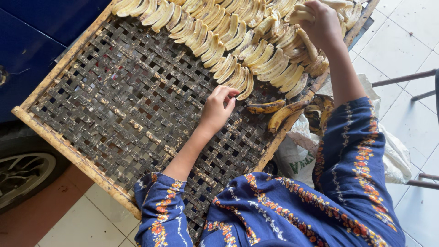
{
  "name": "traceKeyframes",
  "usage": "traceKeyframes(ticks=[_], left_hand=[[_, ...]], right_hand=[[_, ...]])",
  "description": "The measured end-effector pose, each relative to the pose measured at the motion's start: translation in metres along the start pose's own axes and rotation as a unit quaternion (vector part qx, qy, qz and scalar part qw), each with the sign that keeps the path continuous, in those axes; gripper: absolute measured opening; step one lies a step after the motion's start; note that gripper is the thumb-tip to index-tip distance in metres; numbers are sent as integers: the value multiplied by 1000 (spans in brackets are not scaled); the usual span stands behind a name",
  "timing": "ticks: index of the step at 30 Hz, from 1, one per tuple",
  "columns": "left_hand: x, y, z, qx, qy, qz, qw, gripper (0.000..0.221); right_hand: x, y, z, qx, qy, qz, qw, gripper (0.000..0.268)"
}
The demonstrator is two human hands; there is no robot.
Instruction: The person picks up peeled bananas from a pile and places them individually onto a large woven drying rack to create organized rows.
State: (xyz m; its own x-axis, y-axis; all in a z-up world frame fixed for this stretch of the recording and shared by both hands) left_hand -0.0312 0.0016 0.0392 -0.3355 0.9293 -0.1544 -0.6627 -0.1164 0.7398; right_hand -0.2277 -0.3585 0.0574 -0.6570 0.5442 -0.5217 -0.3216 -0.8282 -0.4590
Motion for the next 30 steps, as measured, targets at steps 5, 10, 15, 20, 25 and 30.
traceKeyframes(ticks=[5,10,15,20,25,30], left_hand=[[-12,-21,-10,230,-15,23,973,33],[-29,-56,-3,537,20,58,841,59],[-39,-117,45,686,108,105,711,55],[-40,-153,87,635,153,112,749,47],[-35,-190,101,510,191,124,829,31],[-37,-204,97,553,228,139,789,32]], right_hand=[[-19,-112,-1,-300,-171,-212,914,46],[-29,-216,-76,-332,-333,-86,878,48],[-51,-262,-186,-318,-310,-12,896,35],[-92,-290,-237,-294,-360,-29,885,26],[-104,-297,-258,-245,-329,93,907,23],[-106,-293,-242,-386,-405,-109,821,30]])
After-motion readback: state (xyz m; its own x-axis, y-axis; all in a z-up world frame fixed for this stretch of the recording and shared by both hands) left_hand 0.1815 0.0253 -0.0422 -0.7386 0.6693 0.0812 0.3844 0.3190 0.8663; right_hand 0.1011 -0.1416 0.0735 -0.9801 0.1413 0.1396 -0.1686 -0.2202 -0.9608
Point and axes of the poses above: each hand's wrist, its own x-axis away from the middle knuckle, its own z-axis out of the back of the hand, y = z × x, the point moved 1 cm from there along -x, towards the middle knuckle, and after that the axes turned 11 degrees about -x, right-handed, at the moved point
